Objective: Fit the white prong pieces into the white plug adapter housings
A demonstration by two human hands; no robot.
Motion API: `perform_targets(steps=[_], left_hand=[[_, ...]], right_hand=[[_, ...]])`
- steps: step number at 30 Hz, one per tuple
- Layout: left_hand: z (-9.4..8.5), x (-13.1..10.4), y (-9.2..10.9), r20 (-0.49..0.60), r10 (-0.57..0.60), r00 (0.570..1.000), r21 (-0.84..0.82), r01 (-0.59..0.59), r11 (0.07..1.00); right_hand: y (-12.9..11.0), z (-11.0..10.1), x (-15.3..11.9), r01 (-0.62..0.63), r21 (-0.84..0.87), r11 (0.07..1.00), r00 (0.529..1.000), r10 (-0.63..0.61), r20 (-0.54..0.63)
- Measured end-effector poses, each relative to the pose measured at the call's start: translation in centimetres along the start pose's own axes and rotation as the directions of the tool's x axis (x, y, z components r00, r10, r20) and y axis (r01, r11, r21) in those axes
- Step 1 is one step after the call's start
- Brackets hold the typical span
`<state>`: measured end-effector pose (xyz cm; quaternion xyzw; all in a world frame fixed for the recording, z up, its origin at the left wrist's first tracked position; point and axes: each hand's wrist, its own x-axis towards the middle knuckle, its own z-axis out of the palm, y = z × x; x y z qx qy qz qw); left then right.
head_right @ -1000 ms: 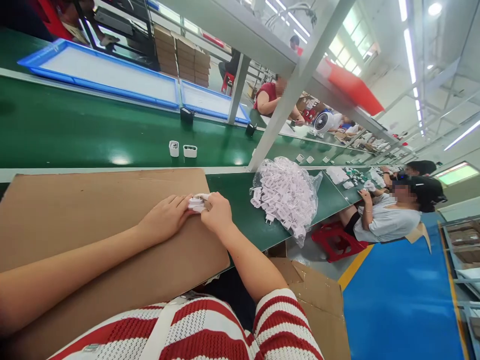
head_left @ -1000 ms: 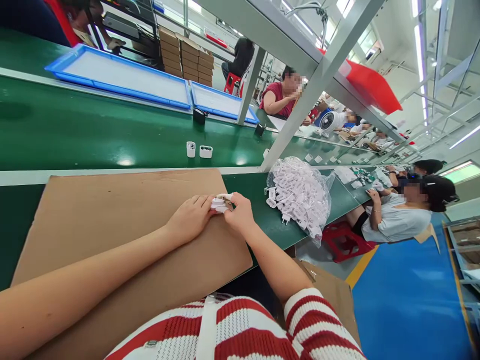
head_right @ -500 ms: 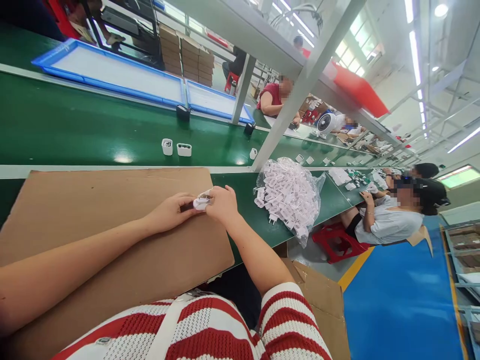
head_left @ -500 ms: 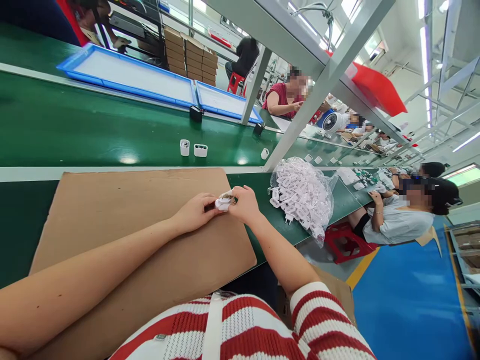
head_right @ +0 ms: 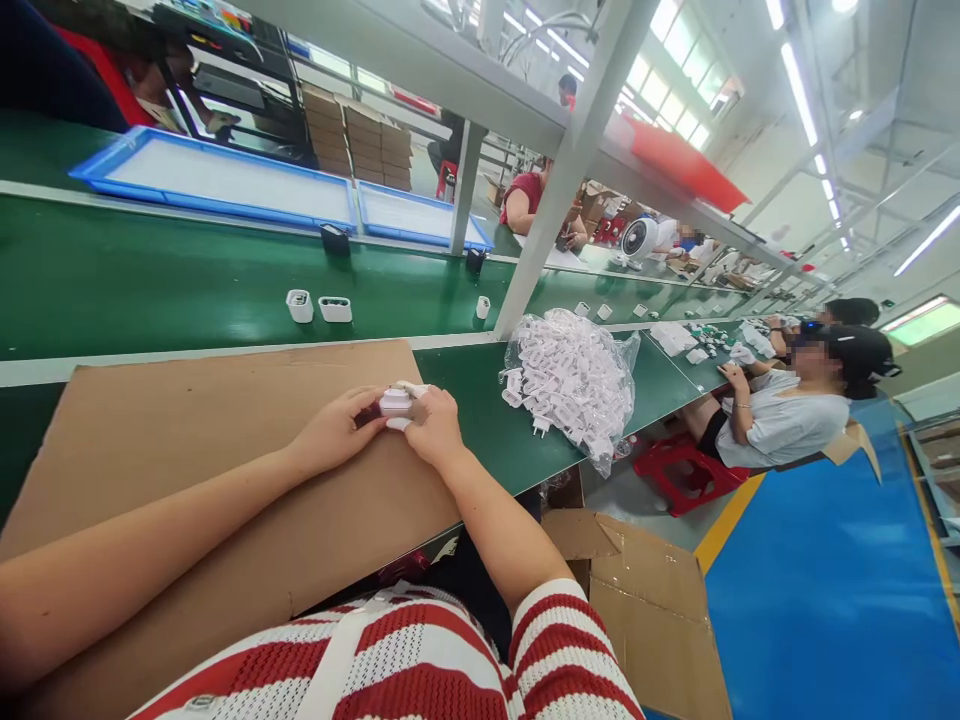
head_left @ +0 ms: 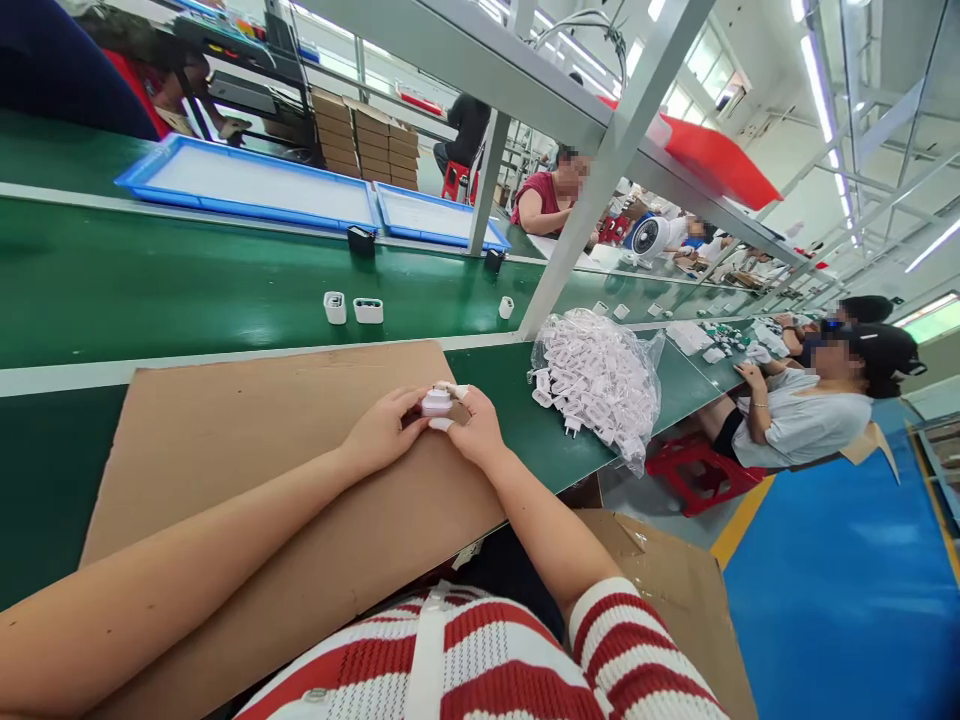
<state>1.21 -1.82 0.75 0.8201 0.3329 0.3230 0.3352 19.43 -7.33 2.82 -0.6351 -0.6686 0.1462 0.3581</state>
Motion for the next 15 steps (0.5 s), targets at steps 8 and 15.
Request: perform_targets(steps=[8, 15], left_hand=[[-0.4, 0.3, 0.2, 0.061, -0.074, 0.995, 0.032, 0.072, 0.997], [-1.7, -0.6, 1.9, 0.112, -0.011, 0.994, -0.233, 0.037, 0.972]], right_hand=[[0.2, -1.3, 1.1, -0.082, 0.220, 0.972, 0.992, 0.058, 0.114], [-2.9, -4.3, 1.0, -0.065, 0.272, 0.960, 0.989, 0.025, 0.148]])
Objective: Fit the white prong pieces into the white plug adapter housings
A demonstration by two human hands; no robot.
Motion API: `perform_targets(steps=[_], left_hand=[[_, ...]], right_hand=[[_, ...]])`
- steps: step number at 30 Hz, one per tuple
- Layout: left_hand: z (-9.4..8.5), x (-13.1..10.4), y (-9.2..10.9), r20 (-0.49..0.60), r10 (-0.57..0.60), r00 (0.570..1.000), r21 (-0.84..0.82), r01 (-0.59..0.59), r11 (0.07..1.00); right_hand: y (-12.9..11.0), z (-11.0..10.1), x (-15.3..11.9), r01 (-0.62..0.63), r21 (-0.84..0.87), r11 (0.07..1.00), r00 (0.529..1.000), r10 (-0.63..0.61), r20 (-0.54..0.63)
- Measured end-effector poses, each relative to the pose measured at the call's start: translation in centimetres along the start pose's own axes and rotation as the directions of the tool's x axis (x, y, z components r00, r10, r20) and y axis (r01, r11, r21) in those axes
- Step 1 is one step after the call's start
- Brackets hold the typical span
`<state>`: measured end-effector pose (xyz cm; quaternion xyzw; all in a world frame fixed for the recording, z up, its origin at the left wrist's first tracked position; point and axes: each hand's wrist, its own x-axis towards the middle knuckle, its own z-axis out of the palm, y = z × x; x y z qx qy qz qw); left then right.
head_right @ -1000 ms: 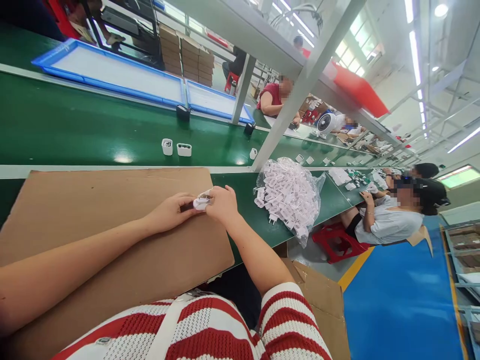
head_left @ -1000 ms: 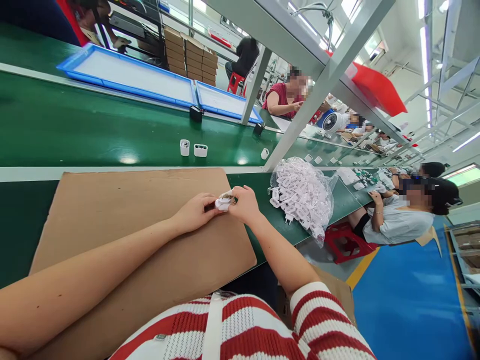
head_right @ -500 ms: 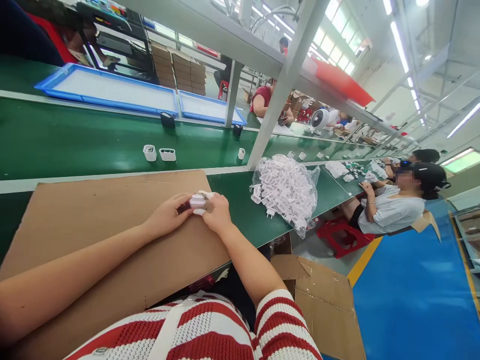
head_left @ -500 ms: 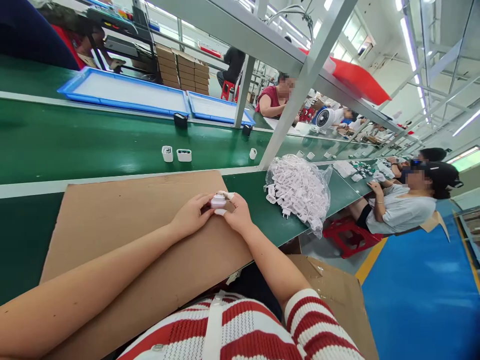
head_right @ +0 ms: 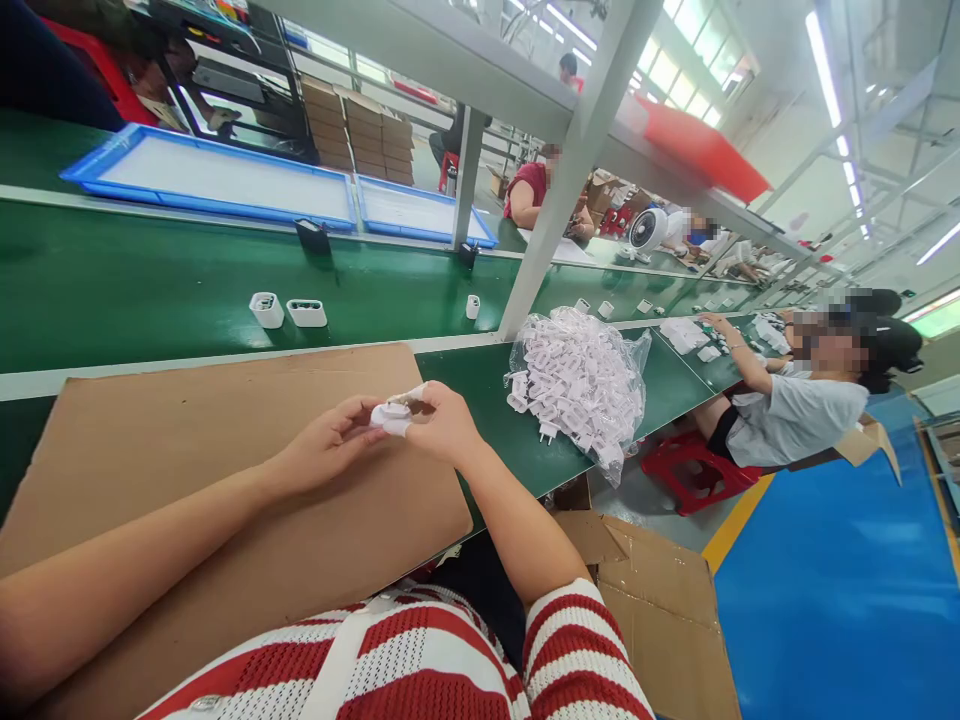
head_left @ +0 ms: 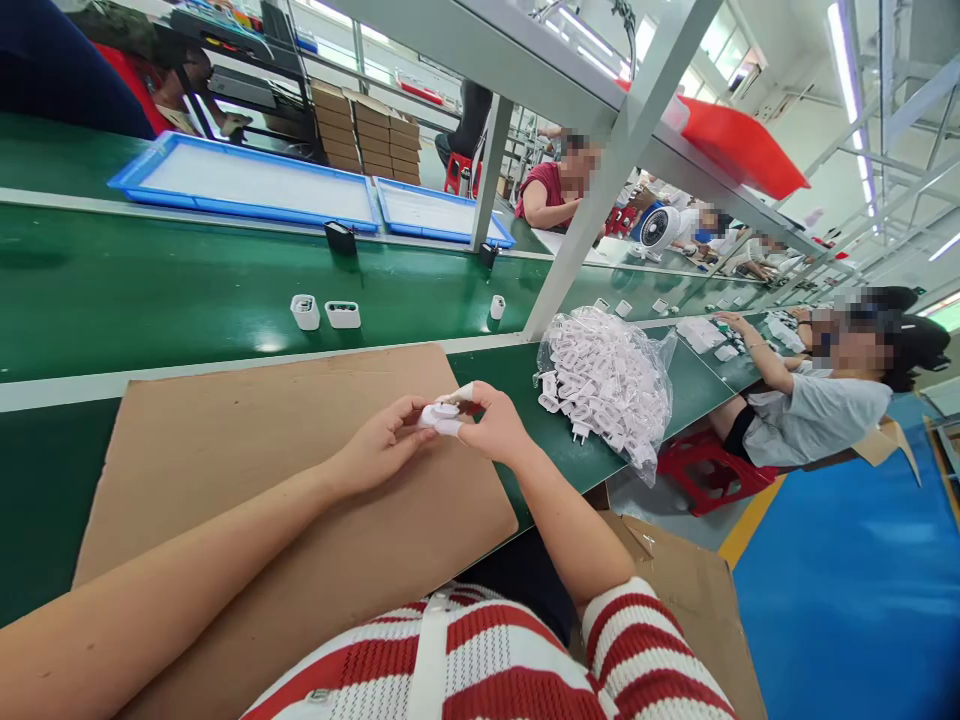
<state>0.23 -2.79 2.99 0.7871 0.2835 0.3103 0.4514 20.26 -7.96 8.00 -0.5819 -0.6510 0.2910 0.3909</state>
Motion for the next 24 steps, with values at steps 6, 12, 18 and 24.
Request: perform_targets(steps=[6, 12, 18, 24], left_hand=[[-0.5, -2.8, 4.5, 0.115, 0.228, 0.967, 0.157, -0.245, 0.957], [-0.2, -5.4, 7.3, 0.077, 0.436, 0.897, 0.172, -0.442, 0.880], [-0.5, -6.8, 10.4, 0.115, 0.545, 0.830, 0.198, -0.557, 0.806], [-0.8, -7.6, 11.8, 0.188, 0.572, 0.798, 0.214, -0.602, 0.769]], right_hand=[[-5.3, -3.8, -4.7, 0.105, 0.094, 0.990, 0.994, -0.108, 0.024], [-8.1, -4.3, -8.1, 0.182, 0.132, 0.974, 0.983, -0.178, -0.045], [-8.8, -2.5, -11.0, 0.330, 0.103, 0.938, 0.927, -0.302, -0.224], [-9.4, -1.9, -12.6, 0.359, 0.013, 0.933, 0.902, -0.344, -0.260]])
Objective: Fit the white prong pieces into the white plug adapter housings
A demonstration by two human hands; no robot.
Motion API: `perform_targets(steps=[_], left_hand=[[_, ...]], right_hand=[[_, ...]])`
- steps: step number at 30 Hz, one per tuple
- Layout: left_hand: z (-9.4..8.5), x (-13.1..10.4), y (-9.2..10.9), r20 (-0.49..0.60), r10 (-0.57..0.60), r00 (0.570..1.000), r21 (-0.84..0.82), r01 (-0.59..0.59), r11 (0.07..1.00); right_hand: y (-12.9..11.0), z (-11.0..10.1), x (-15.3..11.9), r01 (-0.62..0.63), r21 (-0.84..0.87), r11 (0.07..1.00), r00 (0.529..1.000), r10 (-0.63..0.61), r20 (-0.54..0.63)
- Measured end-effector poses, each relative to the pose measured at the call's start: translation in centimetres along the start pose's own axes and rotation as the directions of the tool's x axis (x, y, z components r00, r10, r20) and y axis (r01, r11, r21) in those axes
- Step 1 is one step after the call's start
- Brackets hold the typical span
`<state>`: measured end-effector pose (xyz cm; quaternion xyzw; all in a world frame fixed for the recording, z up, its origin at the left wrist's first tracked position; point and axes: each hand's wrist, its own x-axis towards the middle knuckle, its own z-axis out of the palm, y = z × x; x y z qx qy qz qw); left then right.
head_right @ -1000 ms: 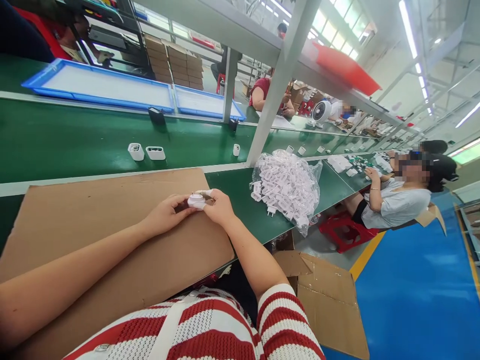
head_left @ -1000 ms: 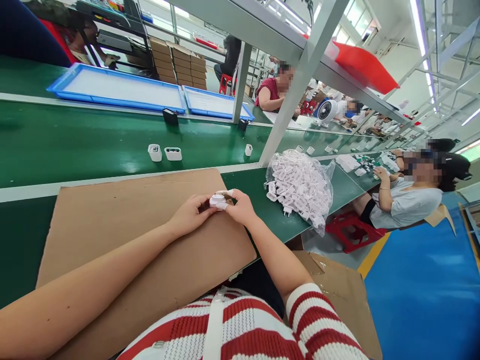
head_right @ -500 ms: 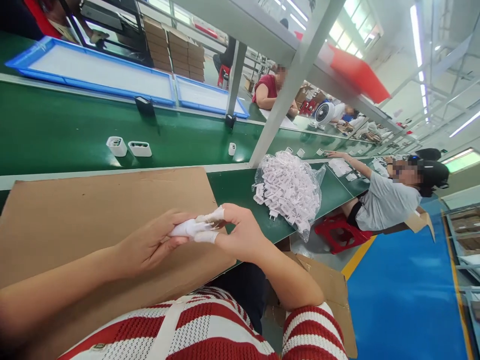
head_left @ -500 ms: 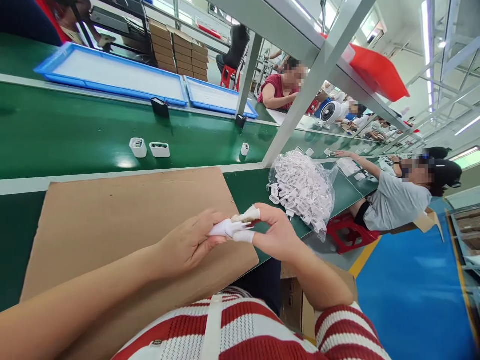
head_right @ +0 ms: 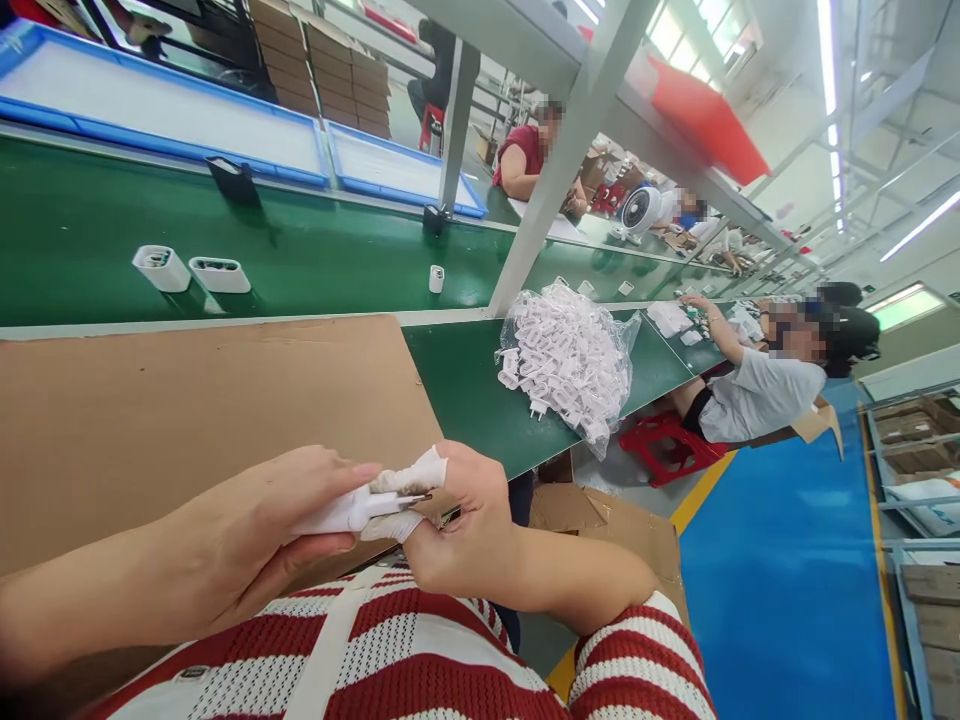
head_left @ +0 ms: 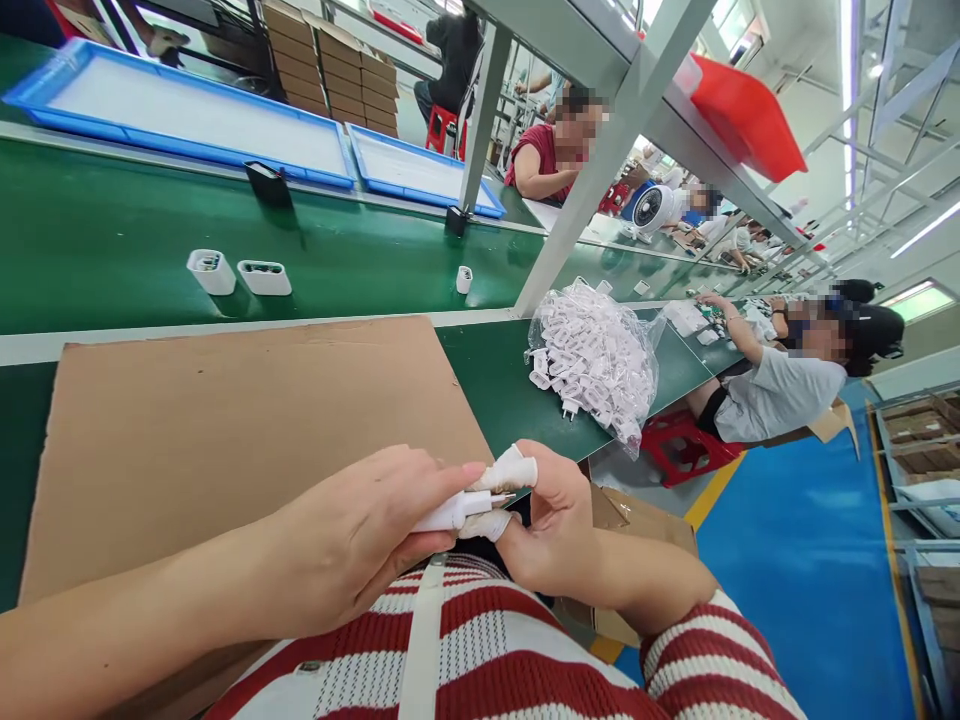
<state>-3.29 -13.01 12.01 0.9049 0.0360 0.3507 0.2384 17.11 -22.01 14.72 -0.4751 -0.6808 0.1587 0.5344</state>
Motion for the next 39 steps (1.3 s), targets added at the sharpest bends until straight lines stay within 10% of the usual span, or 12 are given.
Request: perform_targets(steps=[21, 39], left_hand=[[-1.6, 0.6, 1.0, -0.077, 0.108, 0.991, 0.200, -0.090, 0.976], [-3.8, 1.1, 0.0, 0.064, -0.020, 0.998, -0.025, 0.022, 0.999]], right_hand=[[-0.6, 0.5, 1.2, 0.172, -0.062, 0.983, 0.985, -0.173, -0.022], [1.2, 0.7, 1.4, 0.077, 0.044, 0.996, 0.995, -0.080, 0.059]])
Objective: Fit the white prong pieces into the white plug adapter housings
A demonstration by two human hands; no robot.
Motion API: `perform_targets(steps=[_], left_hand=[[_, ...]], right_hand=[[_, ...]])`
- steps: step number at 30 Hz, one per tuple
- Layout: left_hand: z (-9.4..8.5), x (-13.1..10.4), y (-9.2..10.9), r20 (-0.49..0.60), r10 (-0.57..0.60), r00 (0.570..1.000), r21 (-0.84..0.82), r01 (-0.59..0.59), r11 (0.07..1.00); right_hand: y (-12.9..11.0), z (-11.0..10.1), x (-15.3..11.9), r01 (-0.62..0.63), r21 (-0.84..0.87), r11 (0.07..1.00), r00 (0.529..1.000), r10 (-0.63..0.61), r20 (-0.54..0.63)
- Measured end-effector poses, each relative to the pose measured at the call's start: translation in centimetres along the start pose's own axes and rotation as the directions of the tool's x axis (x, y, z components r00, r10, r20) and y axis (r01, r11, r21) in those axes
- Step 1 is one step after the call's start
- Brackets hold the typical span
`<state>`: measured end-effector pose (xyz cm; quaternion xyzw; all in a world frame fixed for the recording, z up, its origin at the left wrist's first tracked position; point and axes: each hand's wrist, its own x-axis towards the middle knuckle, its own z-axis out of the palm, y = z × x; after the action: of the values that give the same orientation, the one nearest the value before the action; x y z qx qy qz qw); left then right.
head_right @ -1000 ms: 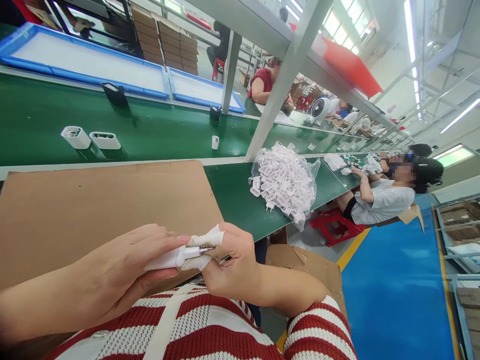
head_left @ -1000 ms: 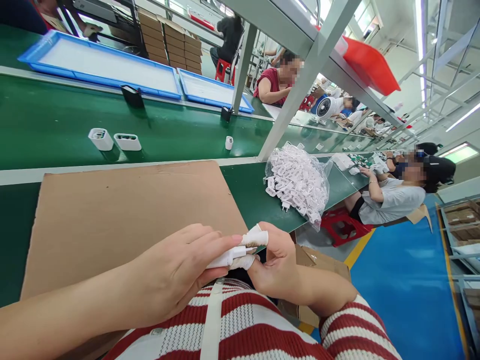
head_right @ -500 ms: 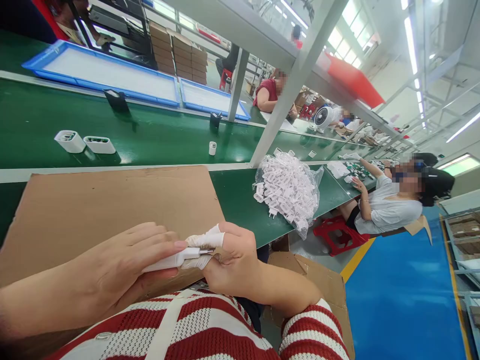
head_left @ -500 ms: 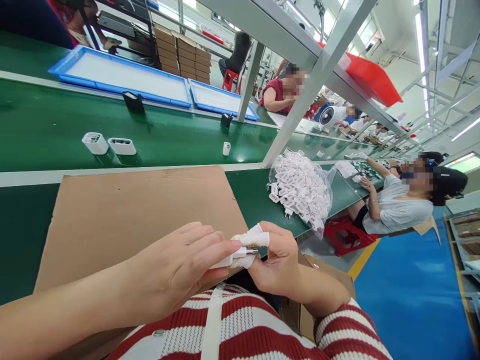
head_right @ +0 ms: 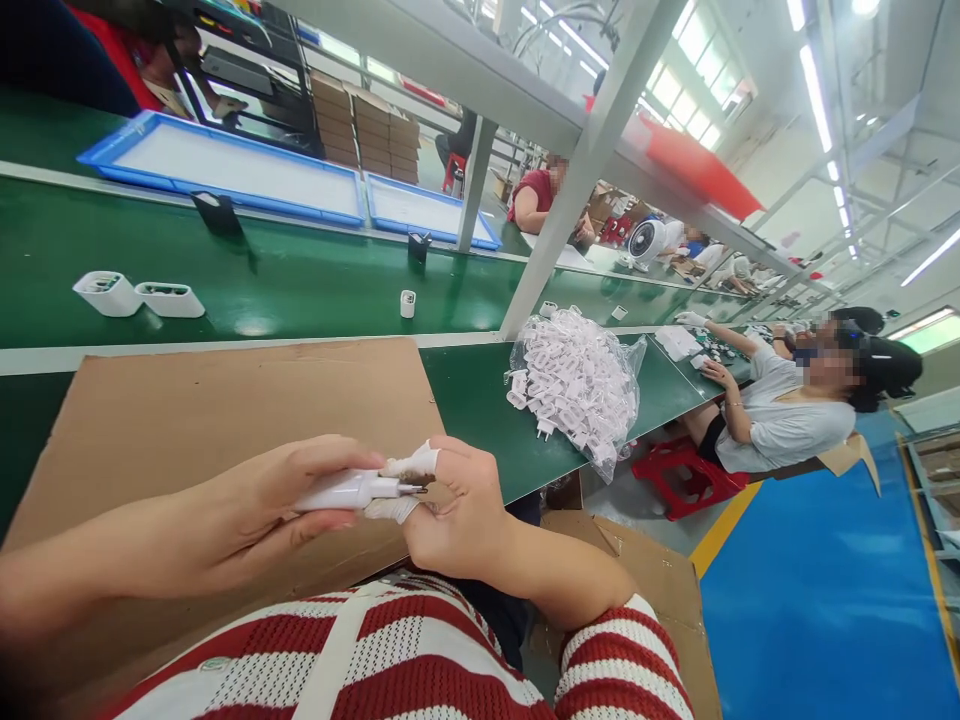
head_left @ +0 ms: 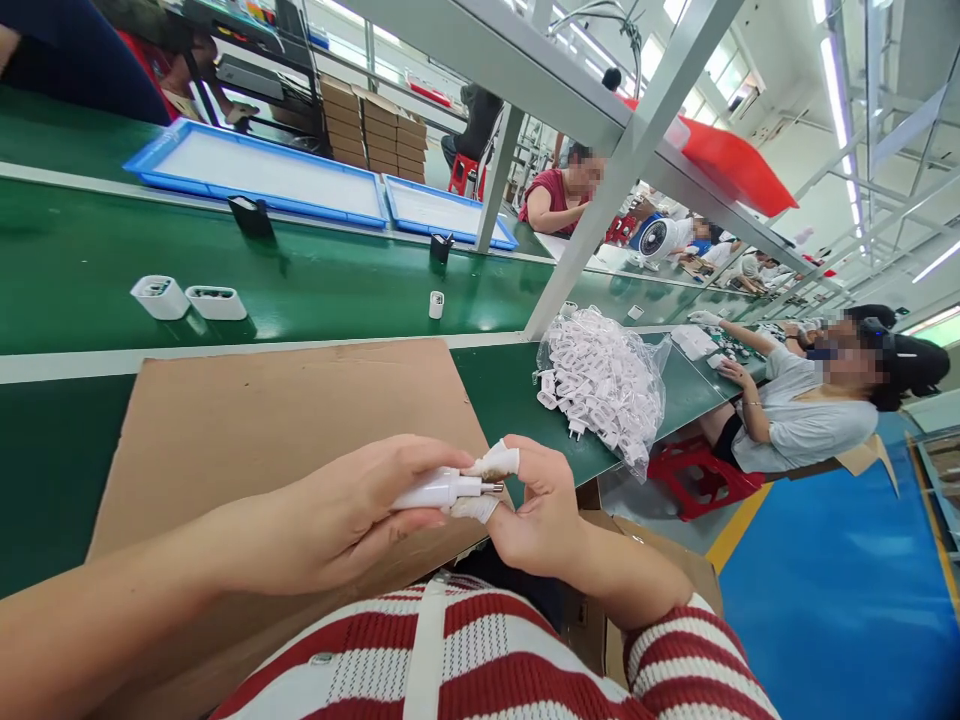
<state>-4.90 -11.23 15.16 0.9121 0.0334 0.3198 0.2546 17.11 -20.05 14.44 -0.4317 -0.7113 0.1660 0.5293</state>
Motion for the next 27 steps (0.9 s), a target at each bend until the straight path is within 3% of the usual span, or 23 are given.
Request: perform_targets(steps=[4, 7, 13, 17, 27], left_hand=[[-0.4, -0.1, 0.3, 0.048, -0.090, 0.995, 0.061, 0.087, 0.994], [-0.3, -0.2, 0.6, 0.018, -0.130, 0.991, 0.097, 0.127, 0.987], [0.0, -0.2, 0.1, 0.044, -0.138, 0.990, 0.086, 0.133, 0.987], [0.5, 0.4, -0.5, 0.028, -0.177, 0.984, 0.023, 0.176, 0.984], [2.4, -0.1, -1.1, -0.139, -0.138, 0.981, 0.120, 0.155, 0.981]], right_hand=[[0.6, 0.1, 0.2, -0.128, 0.088, 0.988, 0.991, 0.125, 0.039], [0.7, 0.1, 0.3, -0.215, 0.129, 0.968, 0.976, 0.211, 0.046], [0.9, 0.2, 0.5, -0.235, 0.127, 0.964, 0.971, 0.226, 0.081], [1.3, 0.5, 1.1, -0.202, 0.107, 0.974, 0.979, 0.203, 0.003], [2.3, 0.4, 1.7, -0.120, 0.083, 0.989, 0.993, 0.121, -0.010]])
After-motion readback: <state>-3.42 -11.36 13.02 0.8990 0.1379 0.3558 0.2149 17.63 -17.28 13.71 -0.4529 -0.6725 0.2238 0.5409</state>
